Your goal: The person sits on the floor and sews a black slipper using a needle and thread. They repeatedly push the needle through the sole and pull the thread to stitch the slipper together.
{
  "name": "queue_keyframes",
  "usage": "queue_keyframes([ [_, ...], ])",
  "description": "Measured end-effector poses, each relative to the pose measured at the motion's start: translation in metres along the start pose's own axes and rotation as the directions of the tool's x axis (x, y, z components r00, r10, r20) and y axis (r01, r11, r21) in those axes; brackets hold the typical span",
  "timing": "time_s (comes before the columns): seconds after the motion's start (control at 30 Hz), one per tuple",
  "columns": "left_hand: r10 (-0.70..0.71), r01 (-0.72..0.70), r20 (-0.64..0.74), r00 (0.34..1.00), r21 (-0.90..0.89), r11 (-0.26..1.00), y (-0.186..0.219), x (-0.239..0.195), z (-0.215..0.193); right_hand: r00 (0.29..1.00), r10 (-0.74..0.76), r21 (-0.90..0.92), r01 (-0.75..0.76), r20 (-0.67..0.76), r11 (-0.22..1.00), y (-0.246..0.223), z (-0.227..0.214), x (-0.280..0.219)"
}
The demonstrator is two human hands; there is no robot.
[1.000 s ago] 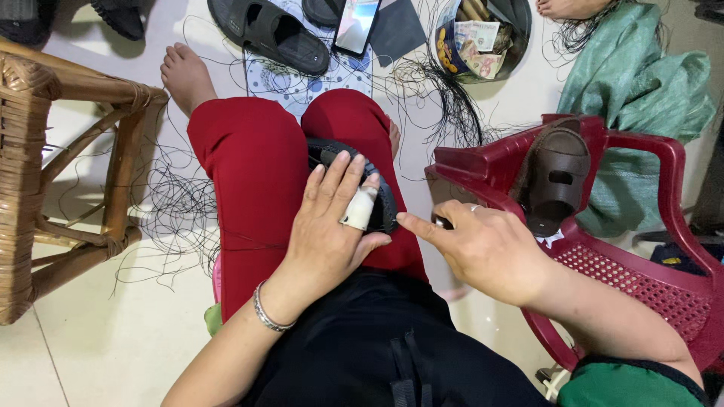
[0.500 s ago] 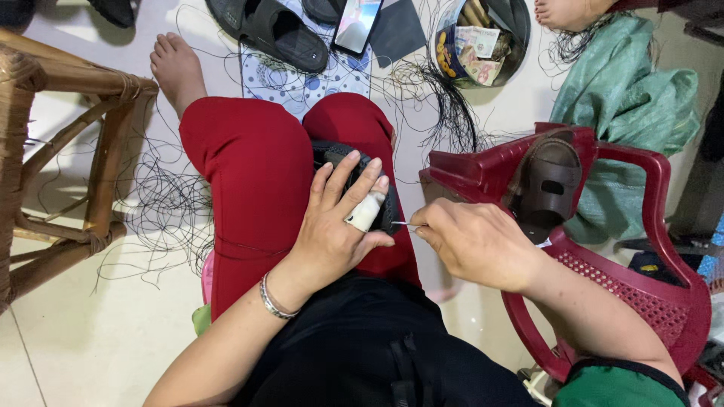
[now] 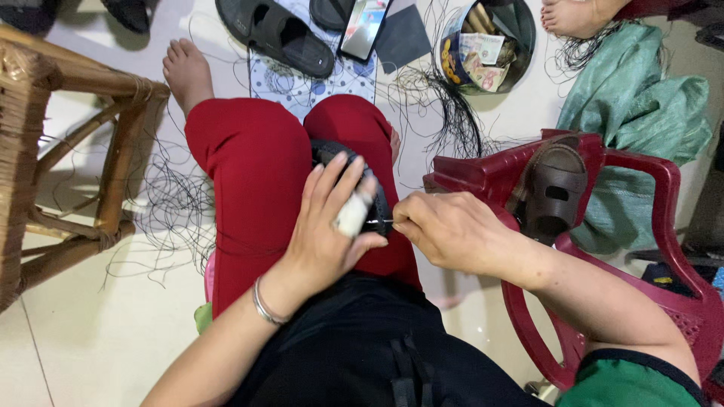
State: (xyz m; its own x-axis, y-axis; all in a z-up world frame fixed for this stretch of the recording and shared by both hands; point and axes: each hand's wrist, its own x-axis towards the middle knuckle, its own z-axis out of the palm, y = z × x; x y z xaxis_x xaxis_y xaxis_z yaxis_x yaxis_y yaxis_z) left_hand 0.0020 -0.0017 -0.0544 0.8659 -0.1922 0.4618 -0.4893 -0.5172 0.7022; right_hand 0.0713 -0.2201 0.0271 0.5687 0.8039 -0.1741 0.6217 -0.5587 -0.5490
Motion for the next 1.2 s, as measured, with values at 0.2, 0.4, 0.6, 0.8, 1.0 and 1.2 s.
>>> queue_keyframes([
  [0.2,0.148,-0.121,-0.106,0.983,0.226,0.967,0.016,-0.039,0.009,0.992,-0.067,-0.240,0.040,-0.104,0.970,-0.018,-0.009,-0.008],
  [0.4,-0.289,0.340,0.226,0.930,-0.826,0.449,0.045,0.001,-0.040,0.998,-0.007,-0.201,-0.004,-0.055,0.980,-0.025,-0.005,-0.012],
  [0.6,-0.487,0.410,0.312,0.815,-0.906,0.106,0.028,-0.007,-0.037,0.998,0.018,-0.154,-0.028,-0.065,0.988,-0.022,0.002,-0.012],
  [0.8,-0.456,0.541,0.352,0.817,-0.194,0.819,0.035,-0.005,-0.030,0.998,-0.018,-0.272,0.000,-0.064,0.962,-0.021,0.009,-0.014],
  [1.0,-0.210,0.312,0.336,0.918,-0.285,0.906,0.050,0.000,-0.042,0.949,0.112,-0.510,0.057,0.295,0.858,-0.030,-0.031,-0.026],
  [1.2,-0.472,0.470,0.024,0.881,-0.159,0.868,0.009,-0.001,-0.087,0.922,0.327,-0.165,-0.362,-0.205,0.917,0.002,-0.118,-0.097],
])
